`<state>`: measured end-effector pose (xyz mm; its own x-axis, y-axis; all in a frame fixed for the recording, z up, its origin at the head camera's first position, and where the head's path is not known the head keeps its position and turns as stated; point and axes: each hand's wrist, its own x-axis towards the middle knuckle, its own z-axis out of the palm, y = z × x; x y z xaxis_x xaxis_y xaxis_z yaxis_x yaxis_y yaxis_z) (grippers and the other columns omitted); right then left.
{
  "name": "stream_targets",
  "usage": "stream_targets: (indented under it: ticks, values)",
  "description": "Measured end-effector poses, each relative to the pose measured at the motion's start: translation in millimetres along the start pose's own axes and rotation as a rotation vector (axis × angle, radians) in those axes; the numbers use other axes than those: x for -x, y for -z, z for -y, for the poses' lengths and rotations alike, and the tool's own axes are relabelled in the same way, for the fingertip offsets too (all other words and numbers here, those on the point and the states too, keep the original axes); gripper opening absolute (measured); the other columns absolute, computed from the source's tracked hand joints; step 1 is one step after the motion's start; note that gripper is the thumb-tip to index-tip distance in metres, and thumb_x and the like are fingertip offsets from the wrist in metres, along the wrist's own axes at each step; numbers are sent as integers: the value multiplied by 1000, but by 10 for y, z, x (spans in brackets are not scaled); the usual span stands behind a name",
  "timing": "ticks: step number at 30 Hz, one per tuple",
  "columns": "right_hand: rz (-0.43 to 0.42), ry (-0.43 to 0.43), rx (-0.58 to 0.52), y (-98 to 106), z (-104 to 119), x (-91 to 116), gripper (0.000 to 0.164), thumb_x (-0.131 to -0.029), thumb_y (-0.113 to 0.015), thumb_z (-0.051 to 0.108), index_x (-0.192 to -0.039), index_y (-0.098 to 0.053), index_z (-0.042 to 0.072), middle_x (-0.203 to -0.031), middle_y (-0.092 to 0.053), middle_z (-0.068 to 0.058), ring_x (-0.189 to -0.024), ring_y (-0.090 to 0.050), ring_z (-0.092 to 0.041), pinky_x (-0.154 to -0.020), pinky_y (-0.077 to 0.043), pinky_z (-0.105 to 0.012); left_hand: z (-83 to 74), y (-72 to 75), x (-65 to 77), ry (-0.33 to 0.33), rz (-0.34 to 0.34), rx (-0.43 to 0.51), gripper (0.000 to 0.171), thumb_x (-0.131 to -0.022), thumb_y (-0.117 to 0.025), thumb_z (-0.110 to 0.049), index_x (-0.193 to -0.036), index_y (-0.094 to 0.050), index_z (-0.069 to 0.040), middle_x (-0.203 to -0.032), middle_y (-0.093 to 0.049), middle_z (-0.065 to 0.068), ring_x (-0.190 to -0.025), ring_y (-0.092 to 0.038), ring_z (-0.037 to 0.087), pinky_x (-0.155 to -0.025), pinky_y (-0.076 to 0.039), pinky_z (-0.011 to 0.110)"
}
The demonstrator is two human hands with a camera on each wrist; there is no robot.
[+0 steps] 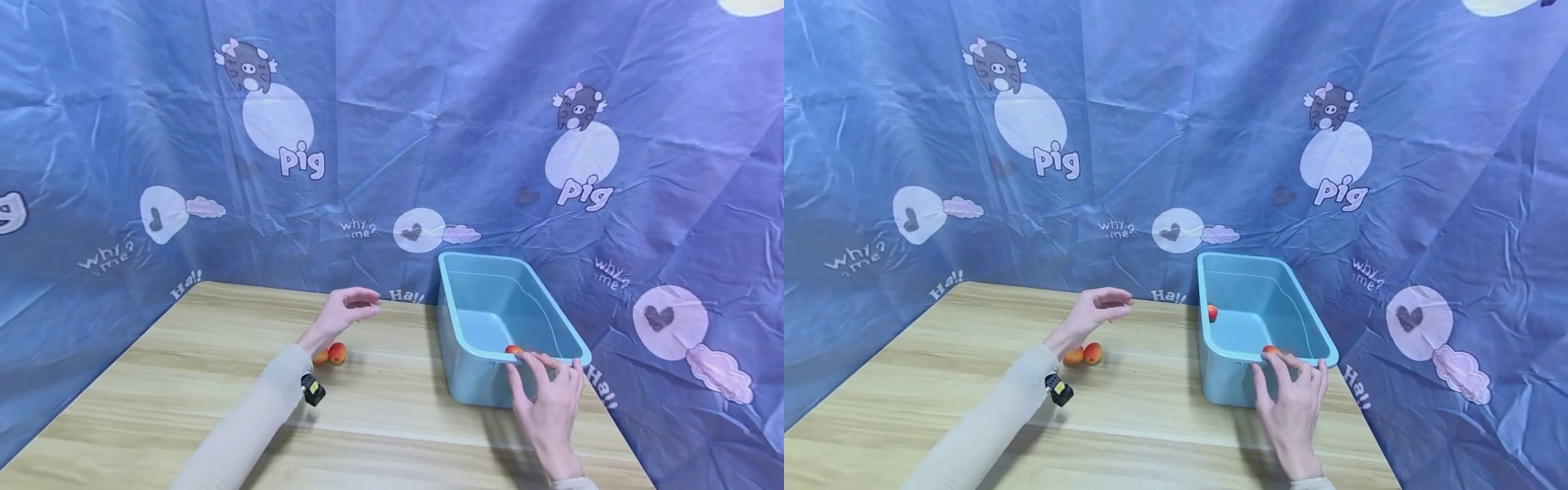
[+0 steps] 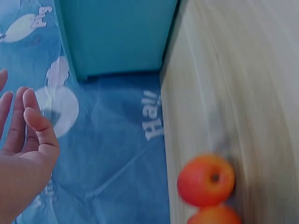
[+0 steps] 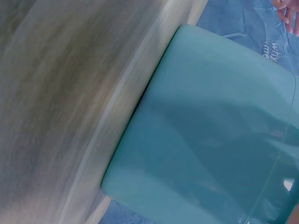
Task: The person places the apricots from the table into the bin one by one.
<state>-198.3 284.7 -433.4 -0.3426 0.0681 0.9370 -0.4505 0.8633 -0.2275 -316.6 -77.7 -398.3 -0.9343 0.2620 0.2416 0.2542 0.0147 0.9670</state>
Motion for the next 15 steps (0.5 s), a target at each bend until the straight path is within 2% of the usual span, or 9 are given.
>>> stream_targets:
  ticks: [2, 6, 11, 15]
  values:
    - [1, 1, 3, -2, 11, -3, 47, -94, -59, 46, -100, -70, 1, -101, -59, -24, -91, -44, -44, -111, -18, -68, -9, 102, 11, 1, 1, 2, 37, -86, -76, -14, -120, -66, -3, -121, -67, 21, -97, -68, 11, -87, -53, 27]
    - [4, 0, 4, -11, 30, -9, 47, -94, -59, 47, -100, -71, 3, -101, -59, -24, -92, -45, -43, -111, -18, -68, -16, 304, 41, 25, 11, -10, 39, -86, -76, -18, -121, -66, -4, -120, -69, 16, -100, -68, 13, -86, -53, 29]
    - [7, -4, 8, -24, 46, -21, 47, -94, -59, 48, -100, -71, 3, -101, -59, -23, -92, -45, -43, -112, -17, -67, 12, 558, 64, 73, 74, -32, 40, -87, -74, -21, -123, -64, -5, -121, -69, 13, -107, -67, 22, -84, -51, 35]
    - [4, -5, 13, -31, 59, -31, 47, -94, -59, 48, -100, -71, 3, -101, -58, -24, -92, -45, -43, -111, -17, -67, 35, 743, 72, 108, 130, -57, 42, -87, -74, -22, -124, -63, -6, -126, -65, 17, -113, -64, 28, -87, -51, 38]
